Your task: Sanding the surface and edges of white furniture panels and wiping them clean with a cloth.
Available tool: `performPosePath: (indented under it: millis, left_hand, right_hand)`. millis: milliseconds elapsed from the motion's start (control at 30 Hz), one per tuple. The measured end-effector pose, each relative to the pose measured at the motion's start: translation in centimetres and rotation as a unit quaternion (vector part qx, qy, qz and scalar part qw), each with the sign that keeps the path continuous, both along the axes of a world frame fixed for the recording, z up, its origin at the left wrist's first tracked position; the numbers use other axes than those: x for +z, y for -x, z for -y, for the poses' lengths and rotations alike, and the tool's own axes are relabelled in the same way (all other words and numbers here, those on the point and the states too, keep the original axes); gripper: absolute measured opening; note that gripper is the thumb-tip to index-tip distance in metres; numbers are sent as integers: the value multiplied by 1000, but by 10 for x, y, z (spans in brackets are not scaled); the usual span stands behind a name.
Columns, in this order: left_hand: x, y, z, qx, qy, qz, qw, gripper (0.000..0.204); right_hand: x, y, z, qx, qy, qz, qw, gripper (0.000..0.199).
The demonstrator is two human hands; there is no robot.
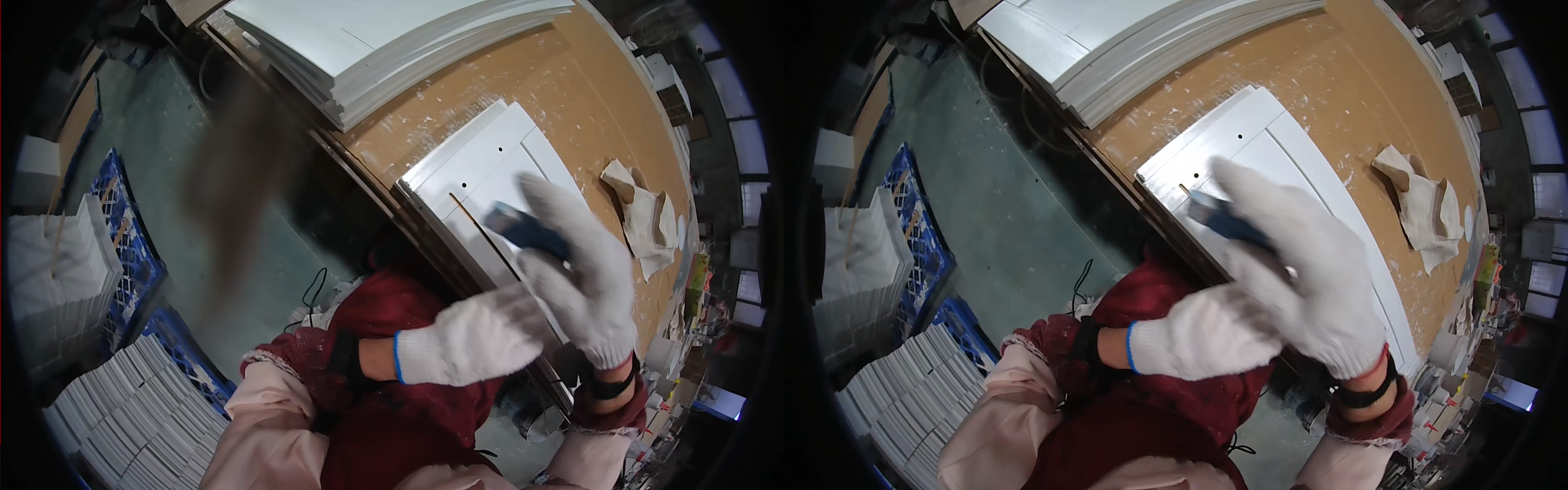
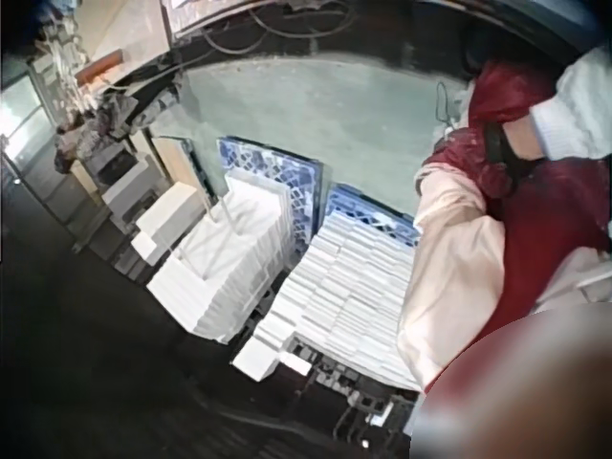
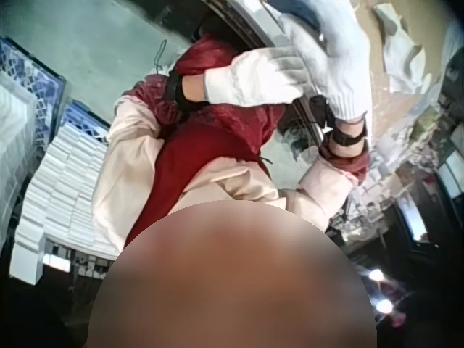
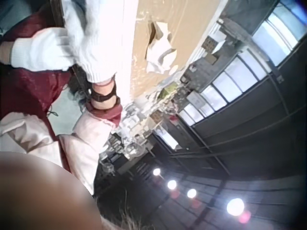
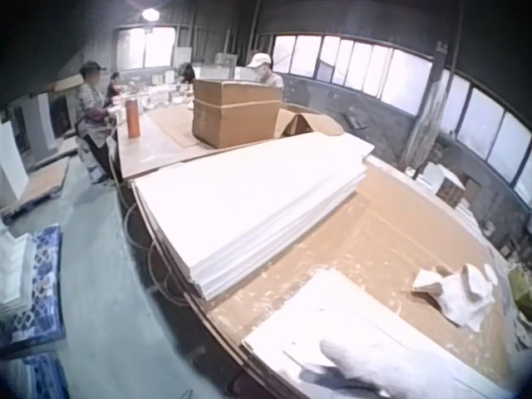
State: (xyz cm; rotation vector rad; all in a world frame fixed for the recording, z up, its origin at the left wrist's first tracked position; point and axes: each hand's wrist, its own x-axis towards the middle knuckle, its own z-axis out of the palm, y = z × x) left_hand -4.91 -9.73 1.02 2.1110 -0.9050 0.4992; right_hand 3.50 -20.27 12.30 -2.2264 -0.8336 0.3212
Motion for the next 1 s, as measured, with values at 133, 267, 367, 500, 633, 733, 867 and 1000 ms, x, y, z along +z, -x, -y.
performPosePath:
  millis: [133,267,367,500,633,733,867,1000]
  left_hand:
    - [-14,7,24,14,31,51,998,14]
    - [-38,13,59,-58,58,-256,963,28]
    - [-47,12,68,-4,76,-167,983,30]
    - [-39,2,62,-91,173,-335,922,32]
    - [-38,2,60,-107,206,-389,891,31]
    - [-45,11,71,-9,157,-223,962,28]
    - [-56,10,81,-10,131,-163,978,30]
    - [-40,2,63,-61,218,-235,945,31]
  right_hand:
    - [-7,-20,-42,94,148,45,983,52]
    - [-20,-26,-54,90,159,99,978,51]
    - [-25,-28,-61,101,175,127,971,50]
    - [-24,-27,-69,106,174,129,970,50]
    - [-23,-29,-72,105,200,120,967,52]
    - [-16,-28,-75,107,224,97,964,50]
    - [-22,-27,-73,101,187,121,970,47]
    - [-20,-26,-75,95,205,139,964,43]
